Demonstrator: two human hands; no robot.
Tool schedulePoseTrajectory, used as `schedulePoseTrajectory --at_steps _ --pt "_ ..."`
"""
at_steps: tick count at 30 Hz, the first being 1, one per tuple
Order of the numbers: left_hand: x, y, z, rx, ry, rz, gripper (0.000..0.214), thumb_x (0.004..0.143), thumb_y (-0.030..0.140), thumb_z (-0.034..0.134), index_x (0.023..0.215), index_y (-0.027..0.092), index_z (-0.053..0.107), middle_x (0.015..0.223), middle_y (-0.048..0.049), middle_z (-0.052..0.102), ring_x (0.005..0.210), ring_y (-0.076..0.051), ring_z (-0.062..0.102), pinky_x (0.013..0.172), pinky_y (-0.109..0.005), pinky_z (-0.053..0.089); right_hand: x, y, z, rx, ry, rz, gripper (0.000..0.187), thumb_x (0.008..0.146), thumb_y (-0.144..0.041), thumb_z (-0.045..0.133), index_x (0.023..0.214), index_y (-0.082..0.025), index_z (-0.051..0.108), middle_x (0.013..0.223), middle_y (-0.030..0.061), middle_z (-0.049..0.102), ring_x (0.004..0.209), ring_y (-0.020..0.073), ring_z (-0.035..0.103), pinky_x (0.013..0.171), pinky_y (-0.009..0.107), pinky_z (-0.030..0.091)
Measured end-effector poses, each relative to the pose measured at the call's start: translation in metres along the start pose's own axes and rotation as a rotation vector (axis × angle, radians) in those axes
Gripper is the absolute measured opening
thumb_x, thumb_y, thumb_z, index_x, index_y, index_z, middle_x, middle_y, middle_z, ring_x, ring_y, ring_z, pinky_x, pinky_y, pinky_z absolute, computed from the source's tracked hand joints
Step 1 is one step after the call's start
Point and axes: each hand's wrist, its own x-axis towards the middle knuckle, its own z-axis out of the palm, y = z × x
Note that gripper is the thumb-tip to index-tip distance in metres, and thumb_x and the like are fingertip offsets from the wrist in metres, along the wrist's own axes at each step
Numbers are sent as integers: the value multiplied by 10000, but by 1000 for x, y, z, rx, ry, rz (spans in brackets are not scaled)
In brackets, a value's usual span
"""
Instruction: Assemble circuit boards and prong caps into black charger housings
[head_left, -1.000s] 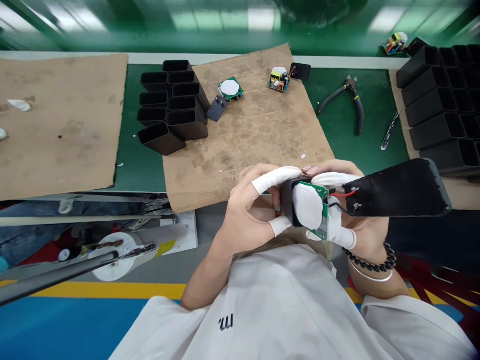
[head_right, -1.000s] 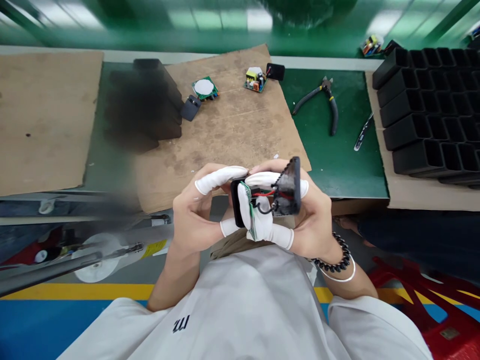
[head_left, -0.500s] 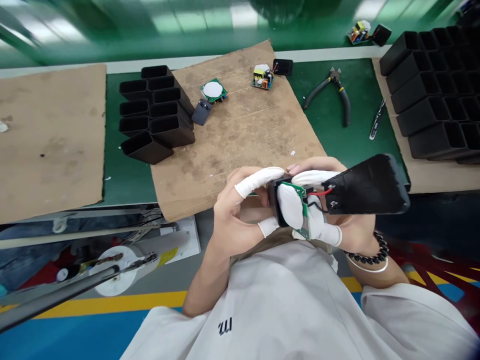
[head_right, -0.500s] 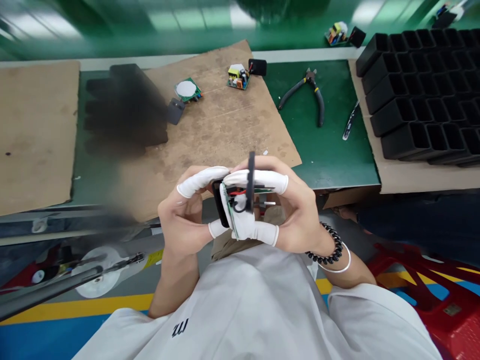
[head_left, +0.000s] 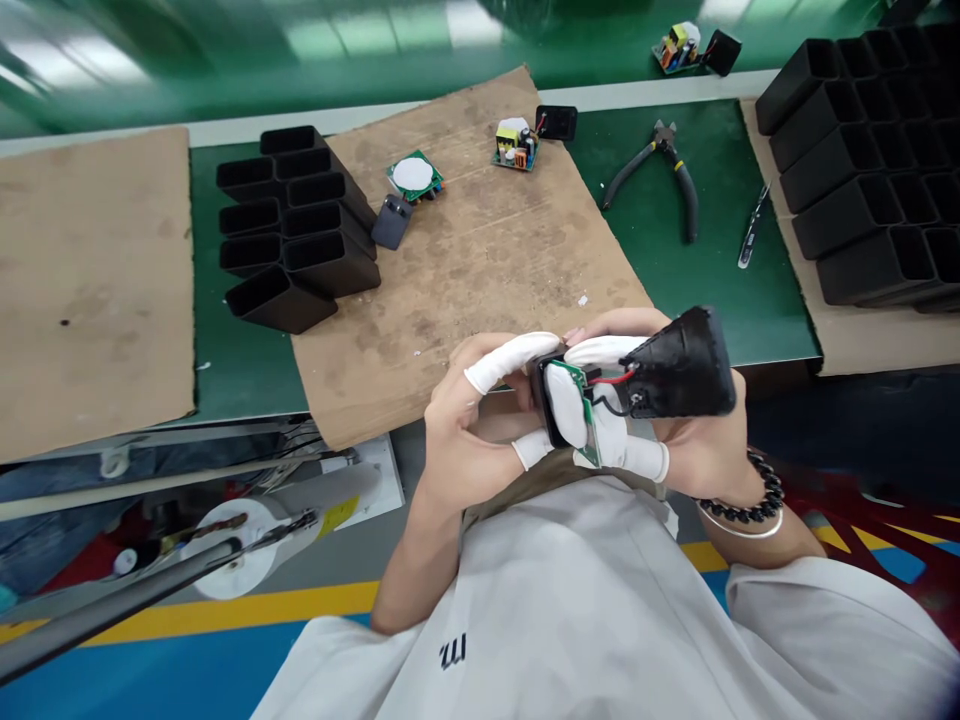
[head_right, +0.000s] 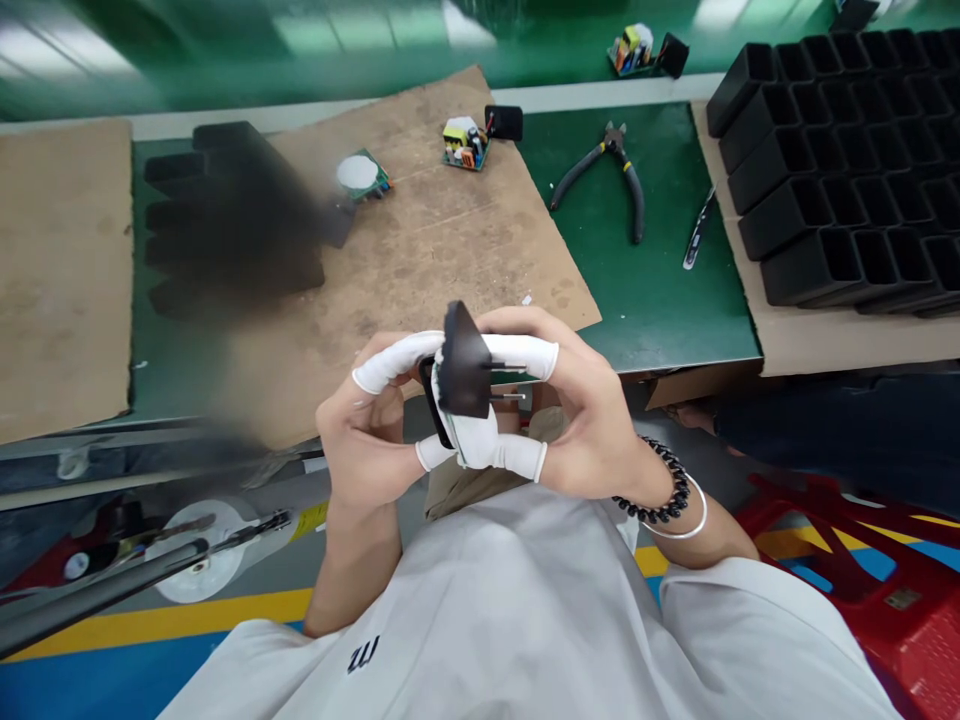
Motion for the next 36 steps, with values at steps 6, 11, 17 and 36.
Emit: schedulePoseTrajectory --at_steps 6,11,17,36 --pt "-1 -16 7 -68 28 -111 588 645 289 904 1202 256 717 1028 -50 706 821 -178 657 816 -342 568 7 6 -1 -3 -103 144 536 730 -413 893 1197 -254 683 1326 97 662 1200 296 668 992 424 593" --pt "-4 -23 14 -342 -78 -371 713 542 352 970 1195 218 719 1015 -66 731 670 -133 649 705 -306 596 20 8 -25 106 -173 196 856 628 -351 959 1361 -333 516 1471 75 565 1355 295 576 1047 440 570" --pt "1 -19 10 -424 -68 -464 762 484 322 988 1183 194 712 767 -22 713 646 -160 653 710 -328 607 18 -13 -28 57 25 101 458 776 -253 859 1164 -290 617 1280 41 687 1187 241 686 939 358 605" --pt "21 -34 19 846 252 538 514 779 23 562 1246 221 642 1101 -81 797 788 -182 725 968 -405 355 59 -6 -55 -220 -85 373 449 945 -608 601 977 -212 810 837 67 800 660 212 740 574 317 617"
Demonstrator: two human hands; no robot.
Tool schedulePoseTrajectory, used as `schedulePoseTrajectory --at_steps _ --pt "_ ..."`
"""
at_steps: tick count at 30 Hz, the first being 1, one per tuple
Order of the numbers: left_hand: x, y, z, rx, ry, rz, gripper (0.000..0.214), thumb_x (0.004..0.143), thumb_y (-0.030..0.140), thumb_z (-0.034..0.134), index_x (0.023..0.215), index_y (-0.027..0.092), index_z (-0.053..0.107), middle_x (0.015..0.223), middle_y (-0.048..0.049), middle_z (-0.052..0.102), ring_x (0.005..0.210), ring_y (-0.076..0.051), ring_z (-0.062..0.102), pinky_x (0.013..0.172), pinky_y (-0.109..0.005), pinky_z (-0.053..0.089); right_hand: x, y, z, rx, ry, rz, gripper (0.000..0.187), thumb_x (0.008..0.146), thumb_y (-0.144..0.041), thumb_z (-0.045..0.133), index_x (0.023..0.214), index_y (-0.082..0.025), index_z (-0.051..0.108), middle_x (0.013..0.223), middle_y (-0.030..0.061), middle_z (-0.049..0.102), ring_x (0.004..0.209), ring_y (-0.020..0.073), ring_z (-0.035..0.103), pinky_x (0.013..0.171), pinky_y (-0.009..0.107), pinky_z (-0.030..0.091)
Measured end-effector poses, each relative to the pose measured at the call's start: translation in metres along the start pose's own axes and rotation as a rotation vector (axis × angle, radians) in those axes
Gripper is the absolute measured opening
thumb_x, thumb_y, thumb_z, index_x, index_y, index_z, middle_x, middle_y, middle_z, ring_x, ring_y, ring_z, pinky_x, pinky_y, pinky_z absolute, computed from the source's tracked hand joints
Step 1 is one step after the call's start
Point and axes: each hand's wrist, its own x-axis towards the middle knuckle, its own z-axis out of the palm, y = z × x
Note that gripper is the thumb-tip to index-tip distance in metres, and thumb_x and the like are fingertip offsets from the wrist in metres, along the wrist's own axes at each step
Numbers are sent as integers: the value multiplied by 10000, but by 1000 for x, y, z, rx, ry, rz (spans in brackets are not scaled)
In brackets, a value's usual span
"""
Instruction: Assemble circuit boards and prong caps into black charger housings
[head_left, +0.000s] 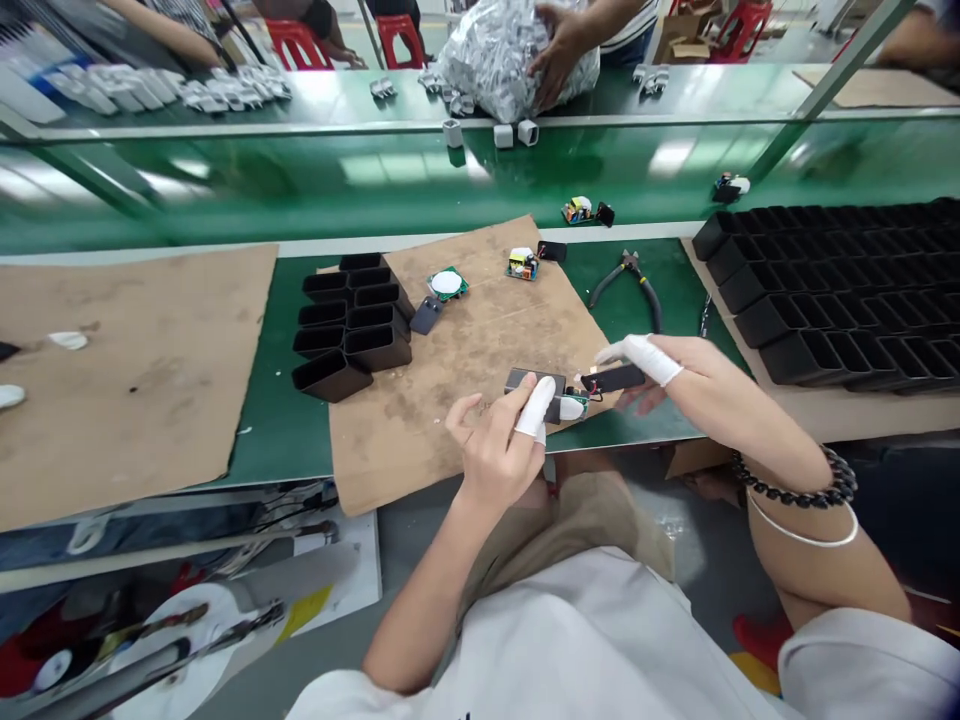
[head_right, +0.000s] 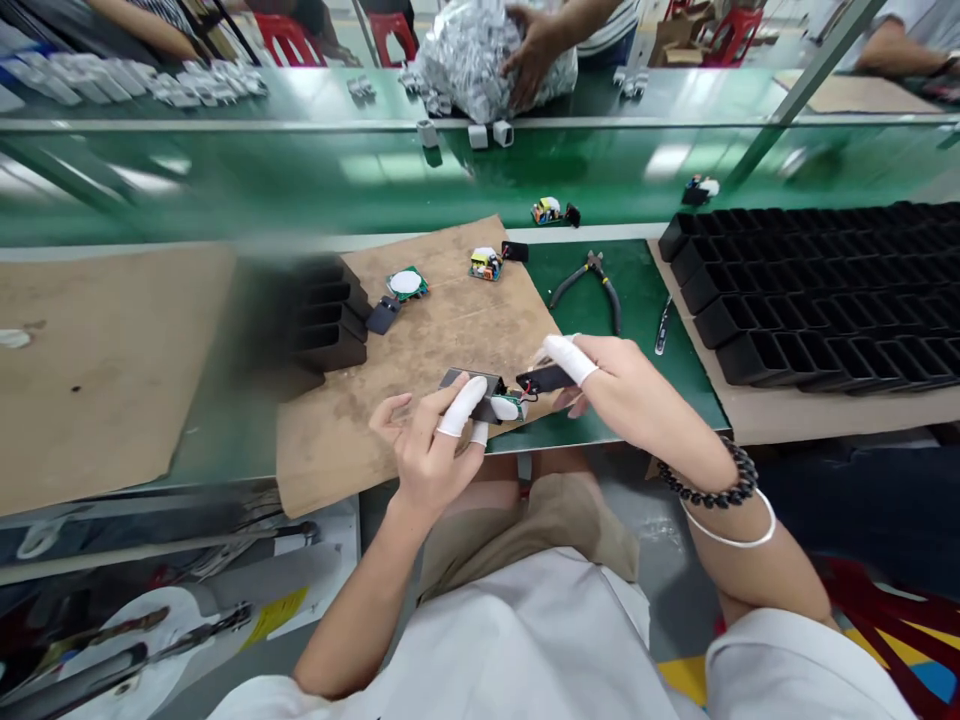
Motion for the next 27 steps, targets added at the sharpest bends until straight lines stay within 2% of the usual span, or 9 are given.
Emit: schedulePoseTrajectory --at_steps 3,6,9,11,15,19,22,24,27 --pt "1 -8 1 36 4 115 446 794 15 542 1178 205 665 1079 -78 809 698 -152 702 933 -382 344 9 5 -7 149 -208 184 482 867 -641 690 935 -184 827 751 72 798 549 196 726 523 305 617" --pt "1 -11 3 11 -10 106 429 789 33 556 1158 218 672 1091 -73 802 732 -163 713 898 -382 349 7 4 -8 242 -237 191 397 816 -555 785 1012 -213 837 940 77 828 783 239 797 728 354 676" --pt "2 -6 8 -54 -16 -66 478 757 76 615 1214 216 648 1022 -71 784 797 -203 716 898 -398 359 -5 6 6 260 -58 41 323 829 -412 801 1118 -266 808 1146 41 798 1112 268 755 1011 428 612" --pt "3 0 13 -118 -25 -196 505 725 109 666 1221 199 637 855 -31 734 758 -206 686 895 -401 372 -13 13 22 238 68 -67 330 840 -332 788 1167 -286 787 1211 23 773 1188 263 722 1073 433 578" --pt "5 10 21 -257 -75 -362 501 698 147 712 1188 199 622 667 58 591 696 -185 626 875 -383 405 -20 34 56 138 222 -224 290 841 -229 759 1123 -278 805 1201 23 773 1147 265 742 1023 414 616" --pt "3 11 24 -289 -120 -442 512 696 155 722 1189 205 594 595 84 561 739 -201 631 892 -386 431 -15 47 72 16 313 -326 288 882 -170 696 1130 -271 804 1263 34 747 1200 262 715 1045 393 604" --pt "1 9 23 -303 -124 -446 528 695 146 720 1199 198 571 596 84 572 742 -204 624 887 -389 449 -12 52 81 -29 346 -391 289 911 -176 674 1166 -259 782 1326 62 719 1250 274 684 1037 401 608" --pt "-2 8 23 -317 -126 -455 553 688 113 698 1217 194 561 624 75 583 746 -203 619 871 -384 459 -10 55 89 -57 393 -442 294 879 -179 724 1162 -250 769 1336 86 716 1227 284 700 1015 411 620" --pt "-7 7 21 -358 -157 -526 573 687 94 701 1234 190 561 677 53 601 793 -217 631 879 -395 474 -5 55 94 -116 430 -470 301 834 -170 768 1126 -240 747 1221 96 769 1102 269 754 916 394 655"
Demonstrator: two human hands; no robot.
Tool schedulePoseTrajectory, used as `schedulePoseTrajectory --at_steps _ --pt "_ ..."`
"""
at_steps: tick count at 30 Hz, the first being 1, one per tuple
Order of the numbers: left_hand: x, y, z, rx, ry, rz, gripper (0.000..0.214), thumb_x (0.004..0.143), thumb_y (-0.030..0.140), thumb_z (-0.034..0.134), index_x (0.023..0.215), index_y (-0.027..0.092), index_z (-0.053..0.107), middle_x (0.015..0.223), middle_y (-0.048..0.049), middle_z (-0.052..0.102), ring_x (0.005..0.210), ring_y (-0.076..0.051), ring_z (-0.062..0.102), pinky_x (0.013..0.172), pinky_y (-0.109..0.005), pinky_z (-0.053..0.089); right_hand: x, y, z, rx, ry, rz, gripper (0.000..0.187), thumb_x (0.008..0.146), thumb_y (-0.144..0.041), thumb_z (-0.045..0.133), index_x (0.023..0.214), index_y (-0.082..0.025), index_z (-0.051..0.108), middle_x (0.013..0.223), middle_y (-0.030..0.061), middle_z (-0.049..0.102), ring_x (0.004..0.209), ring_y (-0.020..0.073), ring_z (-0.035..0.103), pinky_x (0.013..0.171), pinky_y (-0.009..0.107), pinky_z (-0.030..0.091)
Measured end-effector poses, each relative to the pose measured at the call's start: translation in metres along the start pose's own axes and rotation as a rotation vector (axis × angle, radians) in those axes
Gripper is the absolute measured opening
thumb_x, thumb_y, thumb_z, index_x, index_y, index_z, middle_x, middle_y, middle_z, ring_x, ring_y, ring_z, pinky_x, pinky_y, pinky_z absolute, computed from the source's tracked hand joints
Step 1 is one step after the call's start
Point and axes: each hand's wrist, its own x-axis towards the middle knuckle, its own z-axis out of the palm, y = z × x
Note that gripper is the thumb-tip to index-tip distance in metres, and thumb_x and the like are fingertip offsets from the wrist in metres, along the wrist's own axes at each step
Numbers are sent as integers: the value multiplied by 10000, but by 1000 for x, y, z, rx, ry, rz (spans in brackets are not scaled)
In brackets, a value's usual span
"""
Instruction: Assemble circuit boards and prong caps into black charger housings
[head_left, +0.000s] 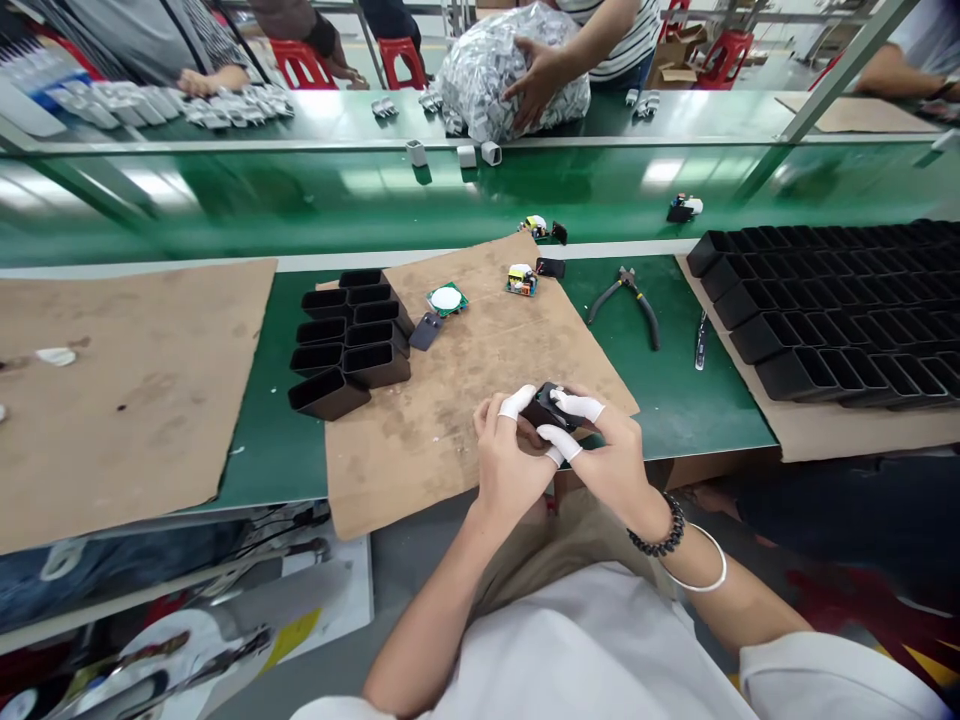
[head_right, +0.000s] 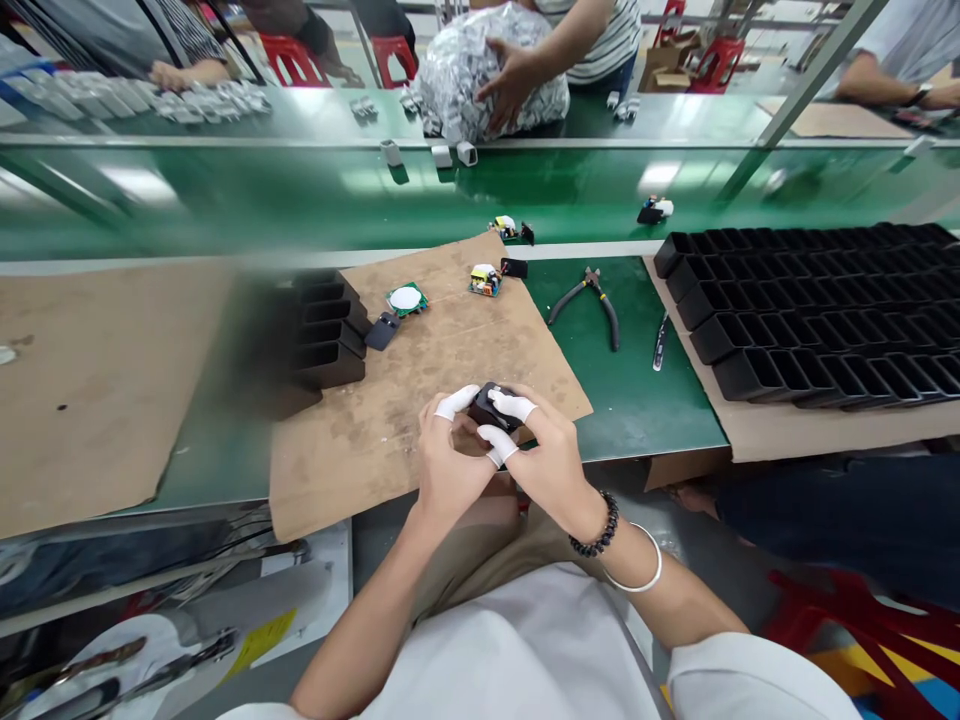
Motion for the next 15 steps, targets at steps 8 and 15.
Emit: schedulePoseTrajectory --at_steps 8,15 --pt "-10 -8 -31 -107 -105 -220 488 814 194 743 1269 237 573 1027 -48 695 1073 -263 658 1056 -493 442 32 -3 -24 -109 102 -173 265 842 -179 771 1089 -261 724 1121 71 777 1011 242 755 849 370 642" --pt "-11 -10 -33 -22 4 -198 409 850 199 709 1245 227 608 1091 -72 658 1071 -256 639 1049 -510 457 19 10 -14 -153 39 -181 240 847 -191 775 1072 -234 704 1028 69 792 916 231 770 798 347 646"
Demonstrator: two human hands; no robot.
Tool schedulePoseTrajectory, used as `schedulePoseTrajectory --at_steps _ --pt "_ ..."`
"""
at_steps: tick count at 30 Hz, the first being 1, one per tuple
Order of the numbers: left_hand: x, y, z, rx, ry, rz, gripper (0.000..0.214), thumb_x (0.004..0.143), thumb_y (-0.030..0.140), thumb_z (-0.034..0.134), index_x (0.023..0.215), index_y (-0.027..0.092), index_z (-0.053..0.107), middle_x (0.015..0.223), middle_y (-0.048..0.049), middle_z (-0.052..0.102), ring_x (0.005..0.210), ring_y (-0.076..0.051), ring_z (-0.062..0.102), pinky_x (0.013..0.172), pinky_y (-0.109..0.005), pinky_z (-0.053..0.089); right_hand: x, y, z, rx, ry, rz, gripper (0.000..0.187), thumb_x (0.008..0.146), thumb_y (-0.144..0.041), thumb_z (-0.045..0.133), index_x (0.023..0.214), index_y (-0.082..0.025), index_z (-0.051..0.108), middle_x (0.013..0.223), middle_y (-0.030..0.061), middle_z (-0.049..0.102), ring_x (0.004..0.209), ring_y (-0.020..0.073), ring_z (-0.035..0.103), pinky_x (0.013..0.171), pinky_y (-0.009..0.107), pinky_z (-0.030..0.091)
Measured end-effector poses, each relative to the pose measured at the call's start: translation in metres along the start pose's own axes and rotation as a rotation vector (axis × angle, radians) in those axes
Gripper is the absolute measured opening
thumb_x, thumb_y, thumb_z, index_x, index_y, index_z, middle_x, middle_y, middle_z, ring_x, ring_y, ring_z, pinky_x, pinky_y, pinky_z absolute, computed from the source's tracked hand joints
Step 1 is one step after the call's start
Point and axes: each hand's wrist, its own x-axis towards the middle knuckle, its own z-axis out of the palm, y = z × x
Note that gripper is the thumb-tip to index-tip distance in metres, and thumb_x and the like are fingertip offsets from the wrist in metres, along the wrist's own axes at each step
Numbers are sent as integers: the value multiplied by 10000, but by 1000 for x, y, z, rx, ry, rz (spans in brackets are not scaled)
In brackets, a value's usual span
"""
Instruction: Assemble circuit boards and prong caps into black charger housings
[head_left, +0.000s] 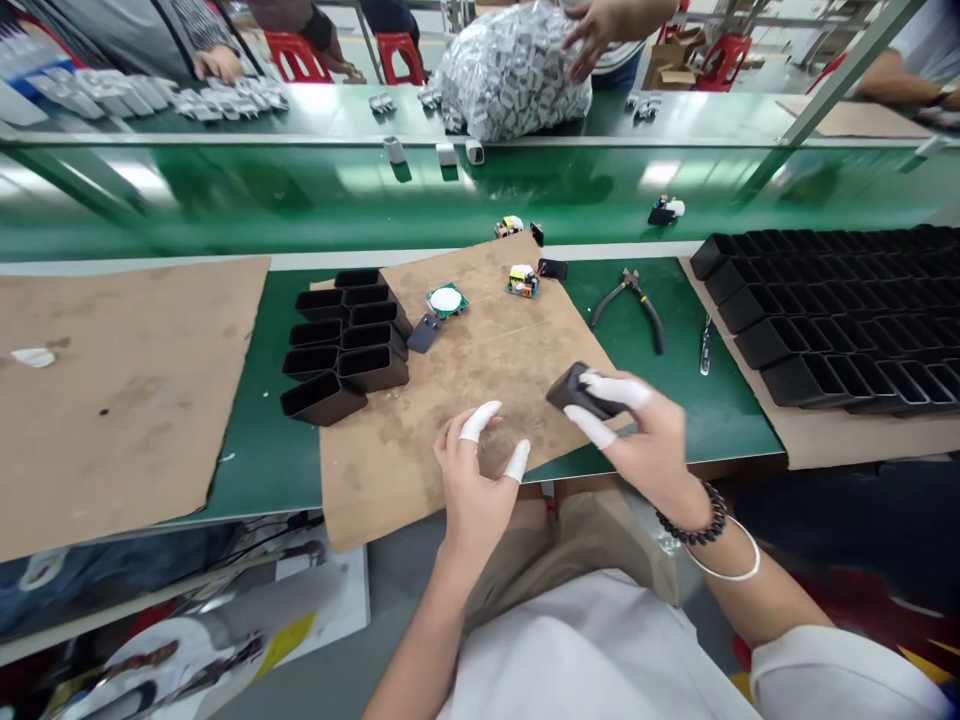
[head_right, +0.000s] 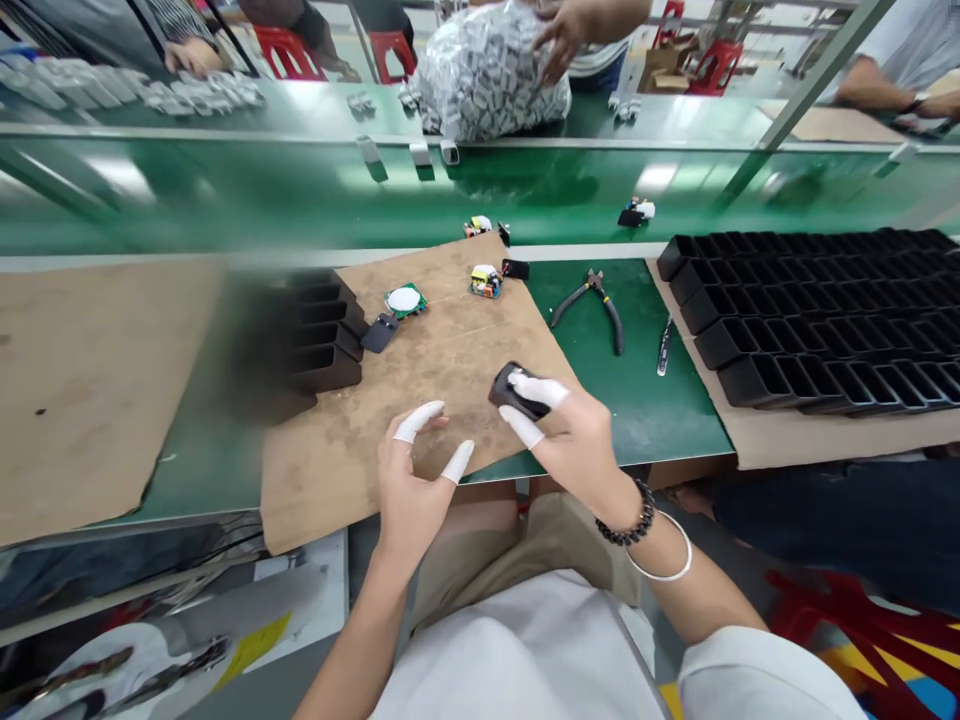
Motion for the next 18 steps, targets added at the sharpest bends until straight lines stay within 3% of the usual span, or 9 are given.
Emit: schedulePoseTrajectory --at_steps 2,6,9,13,15,18 --pt "0 1 1 15 1 9 382 856 214 709 1228 228 622 1108 -75 661 1086 -257 636 1059 -512 452 -4 -1 1 -2 23 2 227 876 -205 744 1096 -243 702 1065 73 791 966 237 768 827 362 649" --pt "2 5 2 -29 -67 -23 423 865 235 702 1278 228 608 1206 -98 649 1157 -260 627 1061 -478 482 -10 -1 3 36 -131 32 231 903 -232 714 1133 -259 708 1039 55 800 891 224 772 746 346 657" --pt "3 6 4 -79 -114 -27 503 860 237 704 1347 231 579 1307 -114 632 1245 -269 609 1104 -474 475 -14 1 4 129 -86 48 300 897 -230 729 1190 -284 702 1146 60 780 986 230 760 818 363 657" --pt "5 7 5 -139 -134 -94 555 858 265 714 1393 227 572 1402 -124 614 1343 -290 569 1177 -499 427 -18 3 3 82 -214 85 340 903 -206 721 1231 -295 707 1315 94 704 1212 264 686 1008 454 606" --pt "9 7 6 -217 -245 -140 625 861 297 728 1454 250 532 1466 -110 594 1393 -289 539 1209 -493 402 -20 2 1 54 -203 69 333 910 -190 714 1226 -295 718 1393 102 655 1279 265 651 1054 462 583" --pt "18 8 10 -354 -429 -180 660 870 305 728 1492 270 508 1487 -87 601 1398 -272 550 1206 -458 423 -21 -2 0 46 -119 -43 369 933 -119 662 1250 -299 716 1296 88 722 1191 225 706 1014 396 612"
